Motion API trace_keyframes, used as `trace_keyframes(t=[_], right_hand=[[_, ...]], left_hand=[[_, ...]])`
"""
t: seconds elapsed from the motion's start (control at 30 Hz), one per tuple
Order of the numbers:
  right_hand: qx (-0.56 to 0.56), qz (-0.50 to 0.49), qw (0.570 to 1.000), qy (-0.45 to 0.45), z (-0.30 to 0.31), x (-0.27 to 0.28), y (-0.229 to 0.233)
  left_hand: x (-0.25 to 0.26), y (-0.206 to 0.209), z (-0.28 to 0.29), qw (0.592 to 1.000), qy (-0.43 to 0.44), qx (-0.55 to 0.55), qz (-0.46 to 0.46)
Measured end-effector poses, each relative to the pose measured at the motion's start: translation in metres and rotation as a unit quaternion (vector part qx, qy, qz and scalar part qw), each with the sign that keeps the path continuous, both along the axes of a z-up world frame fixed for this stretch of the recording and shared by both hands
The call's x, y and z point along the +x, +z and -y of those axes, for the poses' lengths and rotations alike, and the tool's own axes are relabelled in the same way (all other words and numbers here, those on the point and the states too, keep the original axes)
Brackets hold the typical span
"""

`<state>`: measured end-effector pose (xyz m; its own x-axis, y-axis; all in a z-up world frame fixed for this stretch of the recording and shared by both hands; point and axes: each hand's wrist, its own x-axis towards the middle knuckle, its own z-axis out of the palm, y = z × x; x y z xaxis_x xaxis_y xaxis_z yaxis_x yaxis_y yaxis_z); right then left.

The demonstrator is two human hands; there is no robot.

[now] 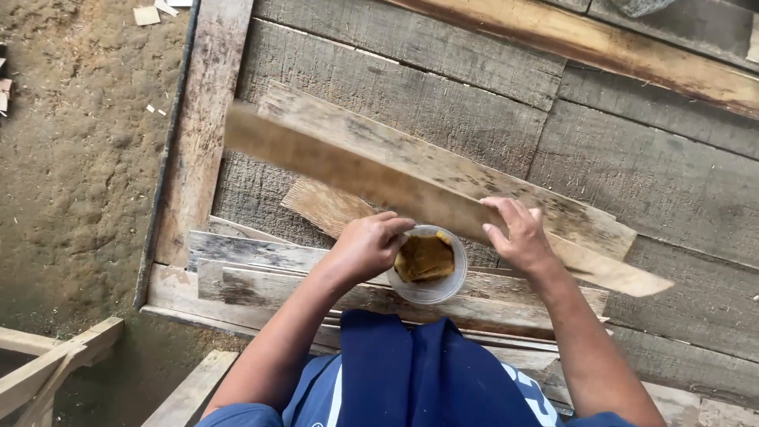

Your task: The person arranges several wooden planks on a wooden work surface, repeatedly picking them up, aligning them, and placing them down. The person also handles a roll of perforated tape and a small container with a brown substance, moving them around the workspace.

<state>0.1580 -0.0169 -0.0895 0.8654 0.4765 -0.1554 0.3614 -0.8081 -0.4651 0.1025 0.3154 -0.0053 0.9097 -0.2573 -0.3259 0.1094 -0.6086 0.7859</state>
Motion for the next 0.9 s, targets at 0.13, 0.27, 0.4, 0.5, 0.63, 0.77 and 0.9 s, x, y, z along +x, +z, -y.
trace_keyframes(t=[0.13, 0.27, 0.4, 0.5, 0.63, 0.77, 0.9], right_hand=[[-0.061, 0.063, 0.996, -0.006, 0.007, 0.024, 0.017], [-0.080, 0.083, 0.992, -0.056, -0.002, 0.067, 0.055], [-0.104, 0.093, 0.988, -0.063, -0.025, 0.102, 0.070], [-0.164, 0.061, 0.983, -0.051, -0.028, 0.130, 0.060], [-0.148, 0.083, 0.985, -0.010, -0.029, 0.160, 0.053], [-0.100, 0.173, 0.978, 0.050, -0.010, 0.203, -0.004], [-0.100, 0.189, 0.975, 0.059, -0.020, 0.225, -0.029]], left_hand=[[0.000, -0.003, 0.008, 1.000, -0.007, 0.015, 0.010], [0.005, -0.025, 0.015, 0.999, 0.033, 0.031, 0.015], [0.011, -0.042, 0.035, 0.999, 0.045, 0.001, -0.001], [0.017, -0.032, 0.039, 0.999, 0.017, 0.036, -0.027], [0.049, -0.029, 0.006, 0.997, 0.077, 0.016, 0.025], [0.115, -0.017, -0.055, 0.974, 0.173, 0.106, 0.099], [0.191, -0.006, -0.129, 0.943, 0.254, 0.213, -0.025]])
